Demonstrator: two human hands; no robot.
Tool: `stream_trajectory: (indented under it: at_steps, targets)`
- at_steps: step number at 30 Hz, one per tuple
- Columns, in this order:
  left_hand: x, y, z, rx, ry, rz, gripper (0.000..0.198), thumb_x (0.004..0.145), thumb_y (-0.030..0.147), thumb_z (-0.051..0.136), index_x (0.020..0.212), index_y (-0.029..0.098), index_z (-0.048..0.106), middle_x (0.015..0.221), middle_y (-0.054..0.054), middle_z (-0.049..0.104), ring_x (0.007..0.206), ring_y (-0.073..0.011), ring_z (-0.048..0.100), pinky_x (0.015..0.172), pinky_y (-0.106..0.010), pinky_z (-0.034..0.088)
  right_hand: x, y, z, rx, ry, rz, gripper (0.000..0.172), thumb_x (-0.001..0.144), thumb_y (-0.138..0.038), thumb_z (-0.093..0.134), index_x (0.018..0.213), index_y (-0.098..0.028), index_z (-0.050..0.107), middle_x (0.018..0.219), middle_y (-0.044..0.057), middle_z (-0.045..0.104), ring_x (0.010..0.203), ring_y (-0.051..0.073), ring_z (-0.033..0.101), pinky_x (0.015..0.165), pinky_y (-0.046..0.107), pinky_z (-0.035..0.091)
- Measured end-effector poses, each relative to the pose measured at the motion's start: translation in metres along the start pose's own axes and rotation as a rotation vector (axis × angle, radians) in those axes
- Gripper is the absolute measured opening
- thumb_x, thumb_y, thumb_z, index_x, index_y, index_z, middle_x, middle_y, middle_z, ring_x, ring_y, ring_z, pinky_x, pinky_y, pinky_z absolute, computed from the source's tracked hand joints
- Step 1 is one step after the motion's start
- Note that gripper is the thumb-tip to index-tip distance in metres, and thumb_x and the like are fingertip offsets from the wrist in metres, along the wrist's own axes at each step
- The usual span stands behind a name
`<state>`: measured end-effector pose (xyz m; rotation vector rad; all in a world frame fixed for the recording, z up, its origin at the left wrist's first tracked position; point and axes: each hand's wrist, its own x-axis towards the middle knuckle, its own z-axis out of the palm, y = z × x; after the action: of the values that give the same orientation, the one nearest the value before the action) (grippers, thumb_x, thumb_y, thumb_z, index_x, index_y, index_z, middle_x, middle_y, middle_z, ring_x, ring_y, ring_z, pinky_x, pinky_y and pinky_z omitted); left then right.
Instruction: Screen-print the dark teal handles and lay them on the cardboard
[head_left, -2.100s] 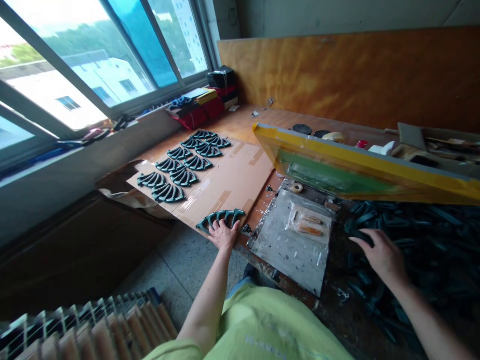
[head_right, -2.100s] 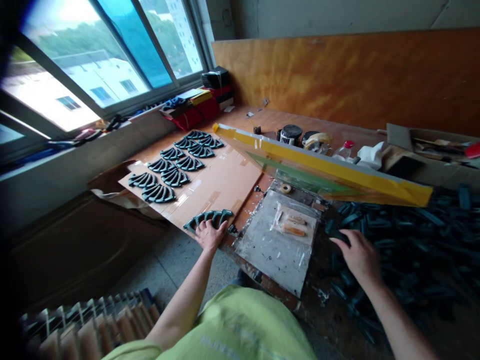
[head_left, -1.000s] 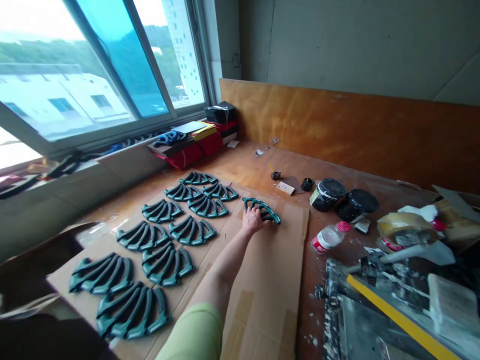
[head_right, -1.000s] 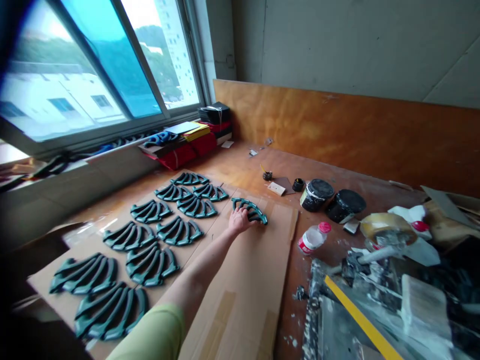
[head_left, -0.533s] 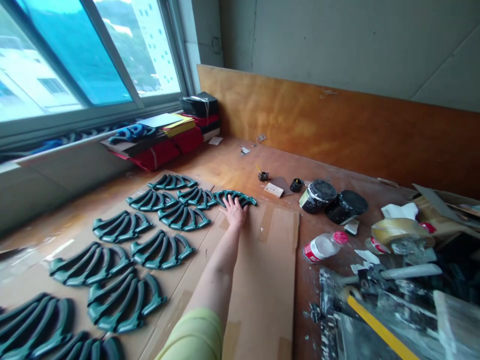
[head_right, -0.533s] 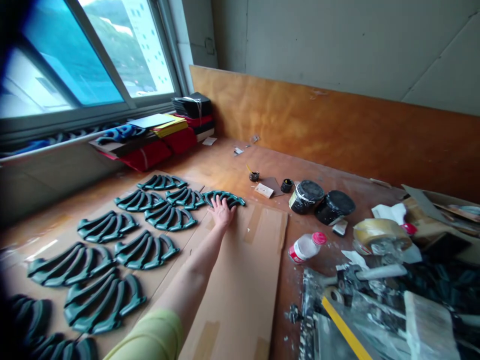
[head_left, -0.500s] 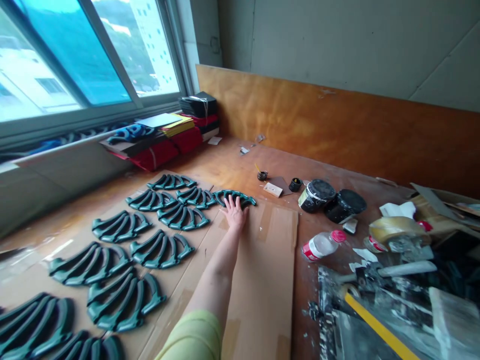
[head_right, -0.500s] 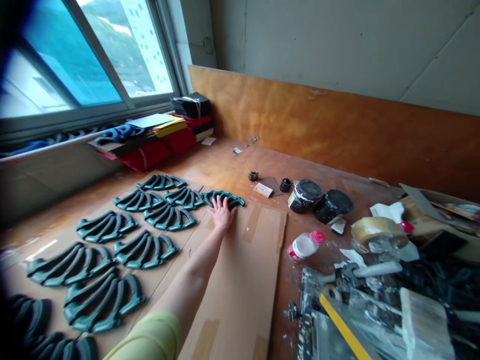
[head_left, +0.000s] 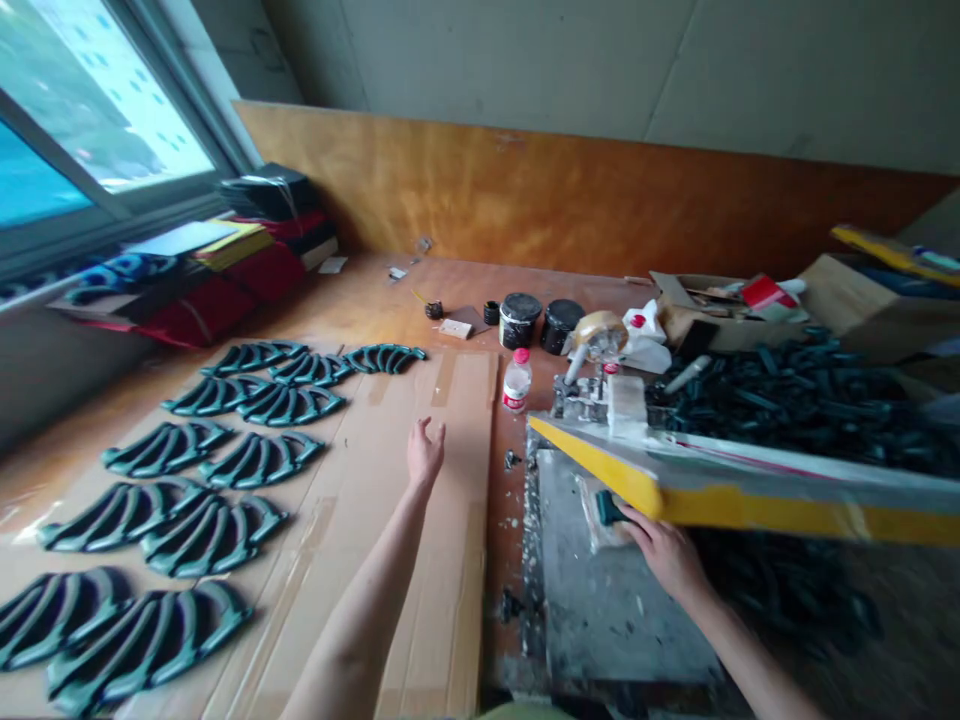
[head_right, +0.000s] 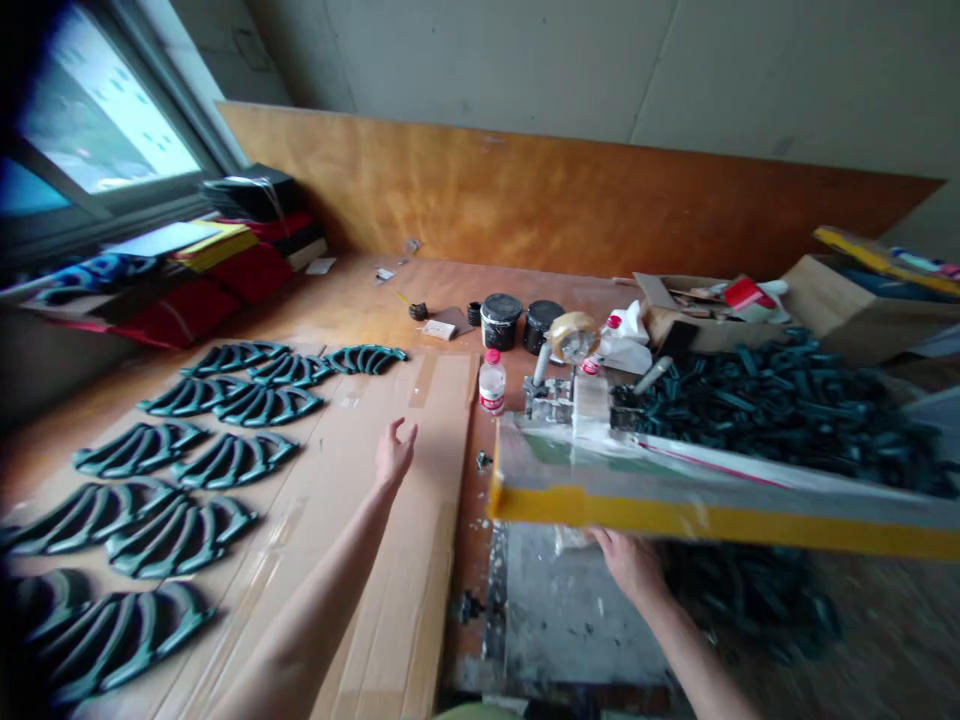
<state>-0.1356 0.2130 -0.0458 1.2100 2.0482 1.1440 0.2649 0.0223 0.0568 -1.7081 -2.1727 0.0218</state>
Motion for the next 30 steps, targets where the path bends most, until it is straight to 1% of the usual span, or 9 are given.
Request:
stream_trajectory:
  at_steps: [4,9,12,15,18,20,22,27,30]
  targets:
    - [-0.068,0.056,-0.015,-0.199,-0.047,-0.001,0.054,0.086,0.058,0.045,0.115,0.015,0.061,0.094,-0.011,0.07,0.085,-0.0205,0.067,0.082,-0.038,0.054,0.028,0.045,0.043,0.047,-0.085,-0.146,0.034,0.095,-0.035,0.046,0.124,-0.028,0.063,0.129,0.007,0.062,0.115,0.024,0.059,0.1,0.043,0.049]
    - [-0.141,0.165,-0.03,-0.674,-0.136,0.039,0.058,0.082,0.066,0.051,0.115,0.019,0.059,0.055,0.007,0.049,0.047,-0.008,0.045,0.056,-0.022,0.051,0.04,0.048,0.053,0.09,-0.219,-0.477,0.057,0.092,-0.042,0.055,0.142,-0.019,0.045,0.148,0.013,0.043,0.137,0.028,0.039,0.114,0.056,0.028]
    - [-0.17,0.22,-0.032,-0.9,-0.225,0.07,0.047,0.08,0.065,0.055,0.093,0.02,0.06,0.048,0.009,0.042,0.041,-0.0076,0.035,0.047,-0.019,0.046,0.034,0.047,0.047,0.185,-0.276,-0.636,0.05,0.09,-0.044,0.058,0.132,-0.018,0.057,0.136,0.014,0.057,0.131,0.027,0.048,0.113,0.054,0.03]
    - [-0.188,0.241,-0.035,-0.883,-0.244,0.082,0.044,0.081,0.064,0.055,0.075,0.02,0.055,0.049,0.006,0.045,0.043,-0.0077,0.039,0.047,-0.019,0.044,0.023,0.064,0.033,0.33,-0.264,-0.687,0.032,0.091,-0.039,0.057,0.117,-0.023,0.067,0.117,0.007,0.07,0.114,0.022,0.062,0.107,0.044,0.042]
    - [-0.203,0.224,-0.043,-0.835,-0.267,0.021,0.045,0.082,0.062,0.054,0.088,0.018,0.063,0.059,0.002,0.057,0.052,-0.01,0.052,0.053,-0.021,0.048,0.019,0.098,0.011,0.374,-0.115,-0.347,0.024,0.092,-0.035,0.055,0.108,-0.026,0.072,0.11,0.005,0.073,0.105,0.021,0.066,0.097,0.038,0.05]
    - [-0.213,0.198,-0.051,-0.797,-0.325,-0.075,0.056,0.08,0.067,0.051,0.101,0.017,0.066,0.074,-0.002,0.066,0.061,-0.0134,0.06,0.057,-0.025,0.05,0.027,0.121,-0.005,0.342,-0.033,-0.094,0.026,0.093,-0.032,0.051,0.106,-0.023,0.072,0.104,0.008,0.074,0.095,0.024,0.069,0.087,0.039,0.055]
    - [-0.225,0.167,-0.056,-0.707,-0.418,-0.196,0.063,0.077,0.07,0.052,0.108,0.018,0.067,0.085,-0.005,0.071,0.067,-0.0167,0.064,0.057,-0.026,0.05,0.042,0.133,-0.018,0.319,0.022,0.033,0.029,0.093,-0.03,0.048,0.109,-0.021,0.07,0.102,0.01,0.073,0.089,0.025,0.069,0.081,0.04,0.056]
    - [-0.251,0.098,-0.038,-0.559,-0.499,-0.297,0.083,0.065,0.056,0.074,0.137,0.02,0.052,0.086,-0.003,0.072,0.069,-0.0179,0.066,0.058,-0.026,0.05,0.099,0.093,-0.025,0.226,0.101,-0.106,0.055,0.082,-0.024,0.063,0.135,-0.019,0.052,0.142,0.012,0.049,0.127,0.027,0.05,0.106,0.042,0.043]
    - [-0.257,0.073,-0.016,-0.538,-0.443,-0.295,0.096,0.063,0.057,0.075,0.144,0.017,0.042,0.078,-0.002,0.07,0.065,-0.0168,0.065,0.058,-0.026,0.049,0.127,0.055,-0.017,0.077,-0.004,-0.182,0.06,0.076,-0.017,0.068,0.134,-0.013,0.051,0.137,0.016,0.051,0.126,0.029,0.048,0.104,0.041,0.042]
